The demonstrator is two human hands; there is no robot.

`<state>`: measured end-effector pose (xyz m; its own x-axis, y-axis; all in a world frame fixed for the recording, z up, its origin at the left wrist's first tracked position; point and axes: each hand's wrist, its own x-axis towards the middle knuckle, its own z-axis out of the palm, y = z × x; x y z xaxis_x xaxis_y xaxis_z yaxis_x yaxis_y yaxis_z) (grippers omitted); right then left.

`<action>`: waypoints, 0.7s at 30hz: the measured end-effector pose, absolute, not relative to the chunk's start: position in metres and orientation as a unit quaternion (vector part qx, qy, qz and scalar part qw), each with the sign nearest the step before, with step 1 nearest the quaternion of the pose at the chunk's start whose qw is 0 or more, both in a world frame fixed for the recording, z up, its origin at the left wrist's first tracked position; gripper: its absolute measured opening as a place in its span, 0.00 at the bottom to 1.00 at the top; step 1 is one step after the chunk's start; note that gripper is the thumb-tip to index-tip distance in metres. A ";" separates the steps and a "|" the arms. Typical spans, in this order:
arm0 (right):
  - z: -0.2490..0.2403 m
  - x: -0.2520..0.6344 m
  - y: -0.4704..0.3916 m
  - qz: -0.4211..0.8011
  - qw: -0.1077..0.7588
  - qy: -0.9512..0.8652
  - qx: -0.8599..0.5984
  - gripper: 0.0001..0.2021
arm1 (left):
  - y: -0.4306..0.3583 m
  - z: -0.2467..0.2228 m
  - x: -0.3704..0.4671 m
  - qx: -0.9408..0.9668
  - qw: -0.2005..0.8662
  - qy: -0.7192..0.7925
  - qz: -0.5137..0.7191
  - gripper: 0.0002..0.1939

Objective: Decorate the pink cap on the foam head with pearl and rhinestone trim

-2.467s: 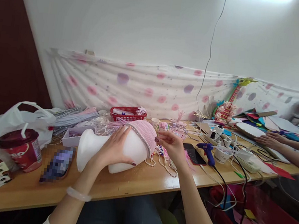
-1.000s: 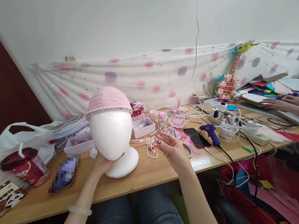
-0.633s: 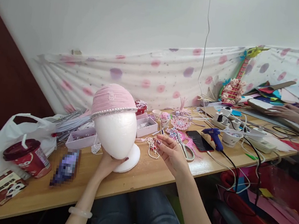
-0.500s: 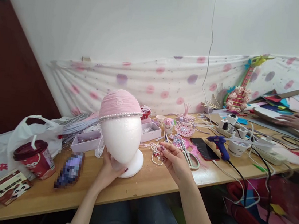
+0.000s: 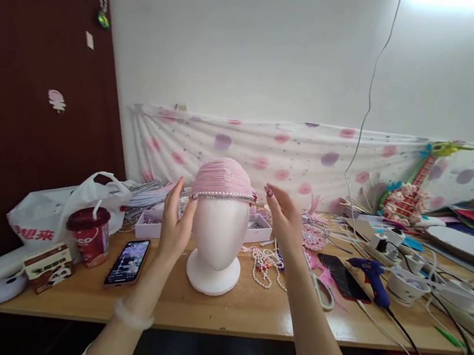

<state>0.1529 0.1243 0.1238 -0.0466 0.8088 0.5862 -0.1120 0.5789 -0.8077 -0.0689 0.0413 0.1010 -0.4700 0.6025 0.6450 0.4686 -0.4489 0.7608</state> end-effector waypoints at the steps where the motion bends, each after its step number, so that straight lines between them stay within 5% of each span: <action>1: 0.134 0.146 0.135 0.370 0.613 -0.642 -0.274 0.29 | 0.049 0.114 -0.071 0.514 0.065 0.527 0.673 0.39; 5: 0.160 0.126 0.171 0.404 0.500 -0.719 -0.263 0.47 | 0.074 0.156 -0.083 0.586 0.110 0.524 0.608 0.47; 10: 0.165 0.119 0.179 0.404 0.421 -0.773 -0.249 0.52 | 0.090 0.174 -0.092 0.654 0.145 0.518 0.532 0.50; 21: 0.159 0.121 0.177 0.414 0.403 -0.781 -0.236 0.54 | 0.093 0.163 -0.098 0.673 0.152 0.503 0.520 0.57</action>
